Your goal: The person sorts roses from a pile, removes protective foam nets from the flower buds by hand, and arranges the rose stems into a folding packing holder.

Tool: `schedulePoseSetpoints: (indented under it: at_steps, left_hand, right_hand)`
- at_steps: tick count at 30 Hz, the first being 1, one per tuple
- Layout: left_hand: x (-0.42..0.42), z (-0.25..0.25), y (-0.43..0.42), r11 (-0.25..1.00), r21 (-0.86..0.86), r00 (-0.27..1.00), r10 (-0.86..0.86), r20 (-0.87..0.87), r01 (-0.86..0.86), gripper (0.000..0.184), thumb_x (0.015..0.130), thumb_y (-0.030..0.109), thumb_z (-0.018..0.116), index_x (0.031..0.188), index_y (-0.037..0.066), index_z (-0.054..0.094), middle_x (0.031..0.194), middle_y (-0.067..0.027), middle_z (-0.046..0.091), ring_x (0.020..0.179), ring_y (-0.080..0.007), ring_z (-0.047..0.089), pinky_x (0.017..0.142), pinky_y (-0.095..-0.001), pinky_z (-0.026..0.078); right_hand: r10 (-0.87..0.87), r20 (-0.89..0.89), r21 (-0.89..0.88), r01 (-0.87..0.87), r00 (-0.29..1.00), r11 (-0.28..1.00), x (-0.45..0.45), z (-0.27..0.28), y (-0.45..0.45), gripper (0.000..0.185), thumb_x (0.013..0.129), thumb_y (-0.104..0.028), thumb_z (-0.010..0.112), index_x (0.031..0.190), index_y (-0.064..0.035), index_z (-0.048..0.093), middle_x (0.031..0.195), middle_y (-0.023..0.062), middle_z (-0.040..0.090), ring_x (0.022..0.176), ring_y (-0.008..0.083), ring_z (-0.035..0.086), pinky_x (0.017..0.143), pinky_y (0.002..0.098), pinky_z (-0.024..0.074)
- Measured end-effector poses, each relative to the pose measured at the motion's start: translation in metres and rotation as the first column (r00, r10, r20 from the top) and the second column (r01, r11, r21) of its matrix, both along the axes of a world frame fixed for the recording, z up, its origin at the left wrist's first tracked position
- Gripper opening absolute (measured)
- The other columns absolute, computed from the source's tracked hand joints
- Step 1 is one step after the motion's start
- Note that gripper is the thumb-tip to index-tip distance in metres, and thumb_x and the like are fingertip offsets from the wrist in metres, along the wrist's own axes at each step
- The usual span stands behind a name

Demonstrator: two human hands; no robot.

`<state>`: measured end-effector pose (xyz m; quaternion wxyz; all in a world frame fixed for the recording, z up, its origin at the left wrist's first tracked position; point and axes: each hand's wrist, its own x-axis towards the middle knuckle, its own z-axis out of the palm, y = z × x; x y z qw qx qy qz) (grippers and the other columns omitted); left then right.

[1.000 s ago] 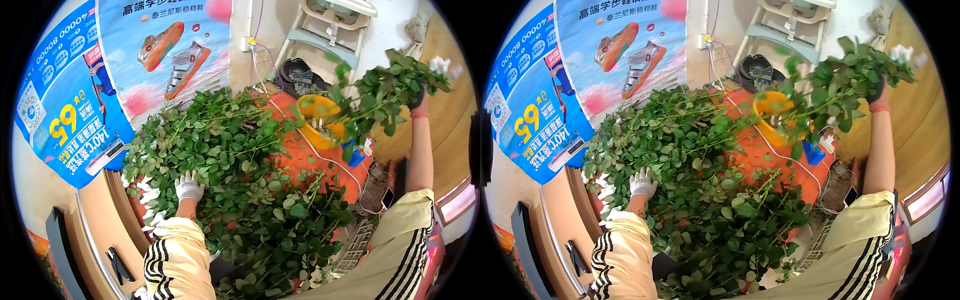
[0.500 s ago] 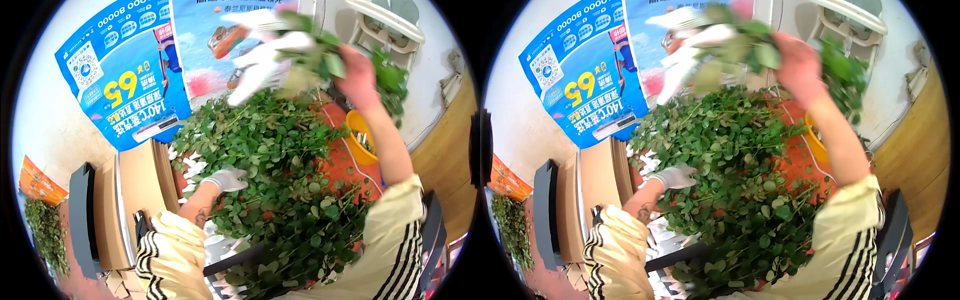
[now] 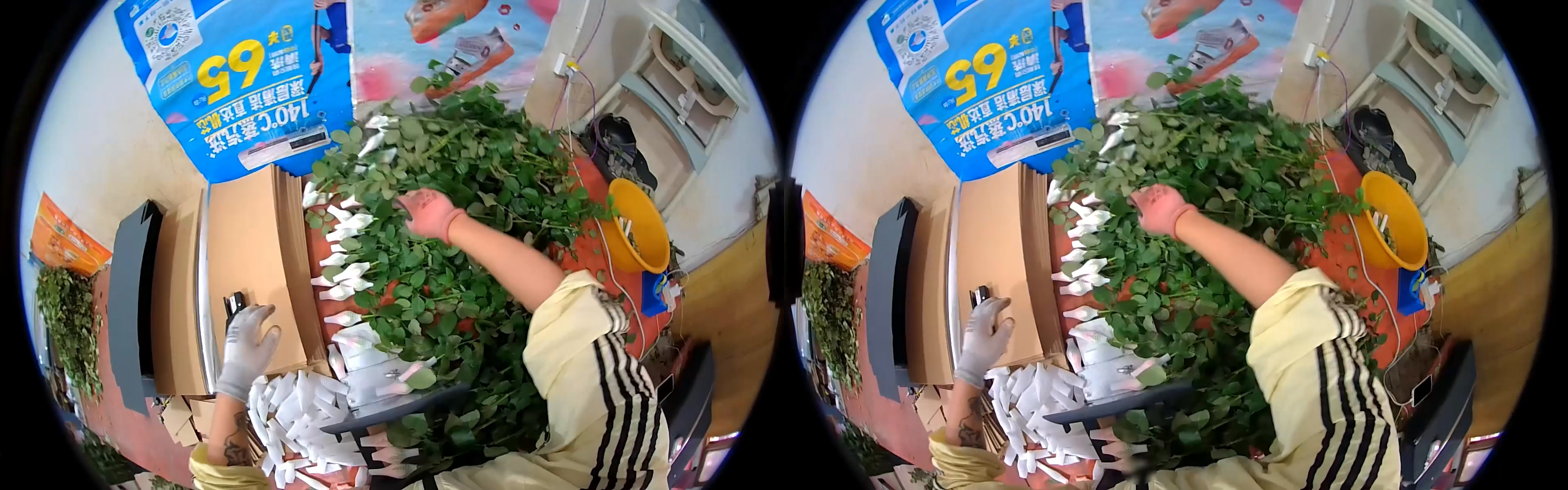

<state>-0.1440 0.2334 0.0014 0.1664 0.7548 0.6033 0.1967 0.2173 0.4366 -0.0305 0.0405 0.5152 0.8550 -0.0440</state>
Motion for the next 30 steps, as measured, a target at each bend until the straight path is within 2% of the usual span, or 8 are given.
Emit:
schedulePoseSetpoints:
  at_steps: [2, 3, 5, 8, 18, 22, 25, 30]
  left_hand:
    - [-0.001, -0.022, 0.006, 0.993, 0.109, 0.996, -0.047, -0.072, 0.054, 0.041, 0.076, 0.022, 0.062, 0.113, 0.003, 0.058, 0.113, -0.0167, 0.058, 0.114, -0.0363, 0.049, 0.1, -0.0439, 0.036]
    - [0.003, -0.031, 0.007, 0.992, 0.104, 0.989, -0.057, -0.139, 0.072, 0.044, 0.077, 0.025, 0.062, 0.116, 0.004, 0.056, 0.119, -0.0173, 0.055, 0.118, -0.0377, 0.045, 0.104, -0.0462, 0.03]
    - [0.015, -0.043, 0.011, 0.993, 0.111, 0.984, -0.02, -0.178, 0.04, 0.046, 0.077, 0.027, 0.061, 0.117, 0.004, 0.056, 0.123, -0.0172, 0.052, 0.12, -0.0379, 0.042, 0.105, -0.0472, 0.028]
    - [0.014, -0.076, 0.016, 0.997, 0.076, 0.981, 0.017, -0.192, -0.002, 0.051, 0.077, 0.033, 0.061, 0.118, 0.004, 0.054, 0.131, -0.0177, 0.045, 0.126, -0.0381, 0.035, 0.107, -0.0486, 0.022]
    - [0.017, -0.097, 0.013, 0.983, 0.185, 0.996, 0.024, -0.088, -0.008, 0.046, 0.072, 0.025, 0.062, 0.113, 0.003, 0.058, 0.13, -0.0195, 0.045, 0.123, -0.0397, 0.037, 0.106, -0.0486, 0.025]
    - [0.017, -0.1, 0.013, 0.983, 0.184, 0.994, 0.037, -0.102, -0.018, 0.046, 0.072, 0.025, 0.062, 0.112, 0.003, 0.058, 0.13, -0.0194, 0.046, 0.123, -0.0397, 0.038, 0.106, -0.048, 0.026]
    - [0.018, -0.099, 0.012, 0.983, 0.18, 0.995, 0.043, -0.093, -0.026, 0.045, 0.072, 0.025, 0.063, 0.112, 0.004, 0.059, 0.13, -0.0191, 0.046, 0.122, -0.0397, 0.038, 0.105, -0.0481, 0.026]
    - [0.019, -0.097, 0.013, 0.98, 0.196, 0.994, 0.057, -0.092, -0.038, 0.044, 0.071, 0.025, 0.063, 0.11, 0.004, 0.06, 0.128, -0.0188, 0.047, 0.122, -0.0395, 0.039, 0.105, -0.0478, 0.027]
  right_hand:
    - [-0.057, 0.078, -0.042, 0.06, 0.995, 0.997, -0.016, -0.022, 0.006, 0.072, 0.078, -0.039, 0.06, 0.138, -0.0084, 0.033, 0.141, 0.018, 0.036, 0.128, 0.0314, 0.038, 0.105, 0.0397, 0.0305]
    - [-0.047, 0.08, -0.042, 0.05, 0.996, 0.998, -0.019, -0.029, 0.009, 0.072, 0.078, -0.039, 0.06, 0.138, -0.0084, 0.033, 0.141, 0.018, 0.036, 0.128, 0.0314, 0.038, 0.105, 0.0397, 0.0305]
    - [-0.059, 0.182, -0.259, 0.106, 0.982, 0.96, -0.022, -0.036, 0.008, 0.099, 0.072, -0.053, 0.064, 0.145, -0.0076, 0.015, 0.149, 0.02, 0.016, 0.135, 0.0381, 0.023, 0.11, 0.0448, 0.0196]
    - [0.041, 0.295, -0.209, 0.023, 0.955, 0.978, -0.024, -0.041, -0.003, 0.111, 0.067, -0.059, 0.067, 0.146, -0.0063, 0.01, 0.149, 0.023, 0.016, 0.134, 0.042, 0.022, 0.11, 0.0477, 0.0198]
    - [-0.077, 0.331, -0.058, 0.101, 0.941, 0.993, -0.018, -0.056, -0.029, 0.099, 0.073, -0.057, 0.06, 0.145, -0.0048, 0.015, 0.148, 0.0263, 0.013, 0.135, 0.0449, 0.017, 0.11, 0.0513, 0.0153]
    - [-0.049, 0.337, -0.061, 0.074, 0.94, 0.995, -0.012, -0.061, -0.018, 0.102, 0.07, -0.053, 0.066, 0.144, -0.0027, 0.018, 0.146, 0.0261, 0.02, 0.134, 0.0422, 0.022, 0.111, 0.0477, 0.0175]
    - [0.022, 0.319, -0.038, -0.01, 0.948, 0.999, 0.001, -0.045, -0.011, 0.084, 0.076, -0.046, 0.059, 0.142, -0.0046, 0.026, 0.137, 0.0217, 0.036, 0.125, 0.0375, 0.037, 0.106, 0.045, 0.0263]
    - [0.106, 0.314, -0.095, -0.08, 0.943, 0.992, -0.023, -0.024, -0.028, 0.094, 0.071, -0.054, 0.061, 0.142, -0.003, 0.025, 0.136, 0.0222, 0.036, 0.127, 0.0389, 0.035, 0.106, 0.0462, 0.0252]
